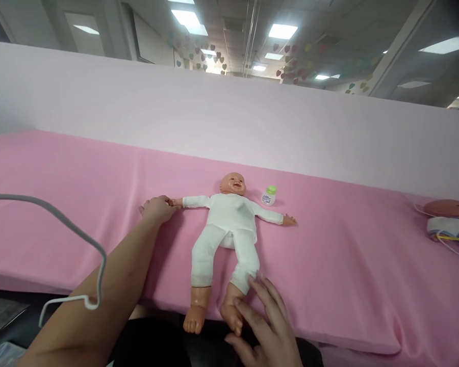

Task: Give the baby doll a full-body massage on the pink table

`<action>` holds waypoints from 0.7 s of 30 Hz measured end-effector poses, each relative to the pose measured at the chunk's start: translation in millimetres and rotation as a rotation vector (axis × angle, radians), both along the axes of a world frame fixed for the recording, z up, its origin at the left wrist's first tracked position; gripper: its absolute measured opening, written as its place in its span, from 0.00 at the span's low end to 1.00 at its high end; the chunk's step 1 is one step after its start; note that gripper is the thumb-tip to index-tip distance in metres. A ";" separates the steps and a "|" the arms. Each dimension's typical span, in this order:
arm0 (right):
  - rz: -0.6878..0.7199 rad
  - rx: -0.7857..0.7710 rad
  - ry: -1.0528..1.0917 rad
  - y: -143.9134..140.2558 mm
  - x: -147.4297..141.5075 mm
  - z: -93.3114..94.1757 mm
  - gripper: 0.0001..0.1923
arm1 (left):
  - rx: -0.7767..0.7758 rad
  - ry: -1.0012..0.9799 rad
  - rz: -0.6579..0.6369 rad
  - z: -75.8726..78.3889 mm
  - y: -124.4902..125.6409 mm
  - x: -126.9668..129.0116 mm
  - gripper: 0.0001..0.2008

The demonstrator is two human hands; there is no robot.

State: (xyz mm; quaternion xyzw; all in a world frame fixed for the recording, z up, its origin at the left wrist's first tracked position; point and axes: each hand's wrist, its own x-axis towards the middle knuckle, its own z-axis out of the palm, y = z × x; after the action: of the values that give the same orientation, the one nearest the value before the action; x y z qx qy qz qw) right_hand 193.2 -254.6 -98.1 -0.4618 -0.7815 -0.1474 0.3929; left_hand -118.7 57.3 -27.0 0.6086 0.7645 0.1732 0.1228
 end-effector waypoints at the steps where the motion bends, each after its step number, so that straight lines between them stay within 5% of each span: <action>1: 0.011 -0.006 0.028 -1.1 3.6 1.2 0.27 | 0.027 -0.019 0.013 0.2 -1.2 -0.5 0.25; 7: -0.087 -0.156 0.599 -12.7 13.4 -3.1 0.18 | 0.174 -0.400 -0.010 2.2 -14.8 9.2 0.20; 12: 0.113 -0.356 1.243 -8.0 14.8 5.2 0.25 | 0.303 -0.742 -0.006 6.8 -23.5 24.9 0.21; 17: 0.148 -0.380 1.119 0.7 30.0 34.4 0.21 | 0.292 -1.031 -0.065 9.3 -24.7 34.8 0.18; 21: 0.122 -0.378 0.994 16.8 34.9 63.1 0.21 | 0.334 -0.980 -0.083 21.2 -25.6 52.4 0.17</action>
State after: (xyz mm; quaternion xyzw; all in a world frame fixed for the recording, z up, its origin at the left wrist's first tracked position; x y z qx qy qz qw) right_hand 228.1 -237.7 -35.0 -0.4921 -0.5397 0.2553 0.6335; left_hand -66.3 31.7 -5.7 0.4972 0.5544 0.5525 0.3744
